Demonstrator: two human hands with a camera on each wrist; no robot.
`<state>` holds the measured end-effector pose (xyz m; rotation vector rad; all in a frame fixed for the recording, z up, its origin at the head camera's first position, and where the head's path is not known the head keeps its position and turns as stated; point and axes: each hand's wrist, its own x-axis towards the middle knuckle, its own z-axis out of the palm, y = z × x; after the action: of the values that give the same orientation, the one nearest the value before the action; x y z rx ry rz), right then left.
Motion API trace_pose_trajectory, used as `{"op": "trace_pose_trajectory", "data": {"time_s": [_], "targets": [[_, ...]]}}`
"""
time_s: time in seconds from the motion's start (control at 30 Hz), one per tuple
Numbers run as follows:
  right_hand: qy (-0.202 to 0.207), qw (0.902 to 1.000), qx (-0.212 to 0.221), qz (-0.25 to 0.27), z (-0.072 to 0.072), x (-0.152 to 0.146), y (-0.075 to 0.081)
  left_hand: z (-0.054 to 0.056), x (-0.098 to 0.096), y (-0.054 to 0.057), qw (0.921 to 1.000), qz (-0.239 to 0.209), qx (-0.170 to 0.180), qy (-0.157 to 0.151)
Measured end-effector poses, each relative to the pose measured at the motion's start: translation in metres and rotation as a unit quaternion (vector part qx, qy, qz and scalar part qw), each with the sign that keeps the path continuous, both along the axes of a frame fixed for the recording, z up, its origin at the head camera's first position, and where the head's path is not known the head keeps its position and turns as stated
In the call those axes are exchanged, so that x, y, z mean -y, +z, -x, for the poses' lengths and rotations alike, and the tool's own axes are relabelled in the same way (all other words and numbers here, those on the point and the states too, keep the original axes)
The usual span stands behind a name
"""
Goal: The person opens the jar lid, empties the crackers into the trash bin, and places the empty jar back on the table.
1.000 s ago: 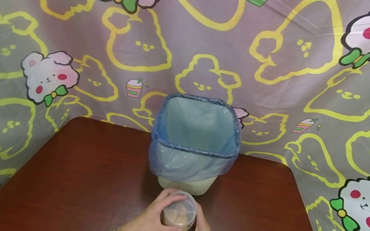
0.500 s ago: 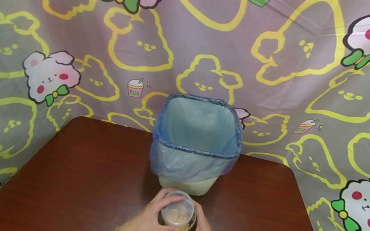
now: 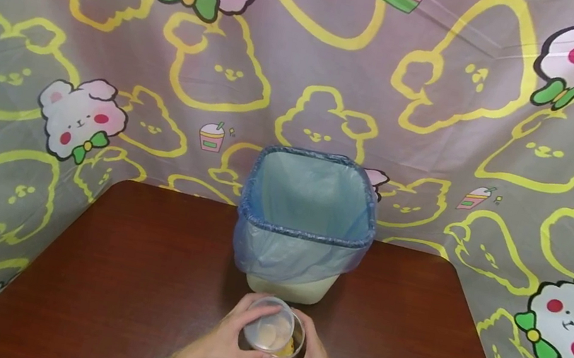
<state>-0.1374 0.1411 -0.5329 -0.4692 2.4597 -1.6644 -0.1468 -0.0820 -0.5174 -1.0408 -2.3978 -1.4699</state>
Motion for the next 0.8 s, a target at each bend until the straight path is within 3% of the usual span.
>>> {"op": "trace_pose_trajectory", "data": {"time_s": [0.37, 0.8], "targets": [[0.028, 0.9988, -0.034, 0.022, 0.001, -0.001, -0.003, -0.003, 0.011, 0.004, 0.9977, 0.053, 0.012, 0.04], [0.038, 0.9973, -0.054, 0.032, 0.002, -0.002, -0.003, -0.007, 0.021, 0.005, 0.9963, 0.054, 0.025, 0.063]]}}
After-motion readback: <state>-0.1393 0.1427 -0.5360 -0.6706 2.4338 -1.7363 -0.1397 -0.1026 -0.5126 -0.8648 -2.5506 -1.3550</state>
